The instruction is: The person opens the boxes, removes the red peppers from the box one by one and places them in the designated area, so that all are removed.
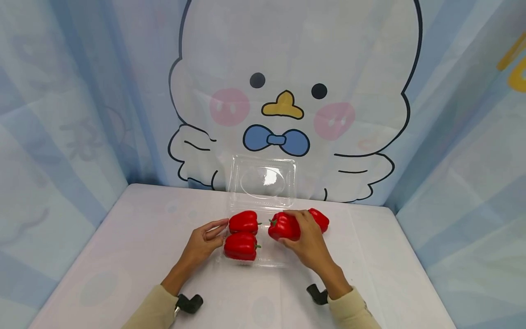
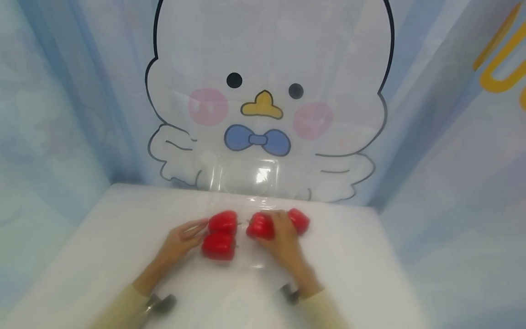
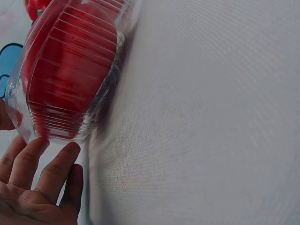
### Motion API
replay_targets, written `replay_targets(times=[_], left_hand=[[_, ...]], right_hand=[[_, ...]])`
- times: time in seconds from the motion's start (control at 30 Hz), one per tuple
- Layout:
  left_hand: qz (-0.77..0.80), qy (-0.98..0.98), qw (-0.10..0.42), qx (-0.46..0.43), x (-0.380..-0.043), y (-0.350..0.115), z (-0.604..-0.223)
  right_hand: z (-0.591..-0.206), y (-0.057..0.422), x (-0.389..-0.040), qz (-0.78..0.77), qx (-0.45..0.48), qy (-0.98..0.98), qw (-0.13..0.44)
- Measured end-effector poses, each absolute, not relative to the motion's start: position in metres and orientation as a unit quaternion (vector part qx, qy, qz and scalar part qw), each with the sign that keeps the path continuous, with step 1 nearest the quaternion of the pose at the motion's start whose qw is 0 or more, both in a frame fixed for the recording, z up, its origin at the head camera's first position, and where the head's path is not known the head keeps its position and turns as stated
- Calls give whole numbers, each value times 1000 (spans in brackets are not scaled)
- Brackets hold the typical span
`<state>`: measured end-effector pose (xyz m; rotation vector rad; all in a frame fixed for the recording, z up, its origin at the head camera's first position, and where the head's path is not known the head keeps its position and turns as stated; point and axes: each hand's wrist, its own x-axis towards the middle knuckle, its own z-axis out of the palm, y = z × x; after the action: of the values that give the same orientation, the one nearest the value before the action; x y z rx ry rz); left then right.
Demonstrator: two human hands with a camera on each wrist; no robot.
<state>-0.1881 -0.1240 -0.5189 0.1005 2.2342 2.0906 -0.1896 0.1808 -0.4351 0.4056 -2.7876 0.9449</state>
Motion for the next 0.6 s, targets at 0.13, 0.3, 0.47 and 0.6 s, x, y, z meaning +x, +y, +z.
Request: replay_targets(times=[0.13,0.3,0.47,0.6], left_hand=[[683,729,41,28,-189,-124,-520],[682,730,40,28,-190,-125,-520],[683,729,37,33,-190,-125,-519],[680,732,35,31,-191,-125,-520]], right_hand=[[-435,189,-189,319,134,-933,100],[-436,201,-187,321,128,-933,104],[-438,215,-184,319,126,-932,116],[-440,226,-180,315,127,-931,132]])
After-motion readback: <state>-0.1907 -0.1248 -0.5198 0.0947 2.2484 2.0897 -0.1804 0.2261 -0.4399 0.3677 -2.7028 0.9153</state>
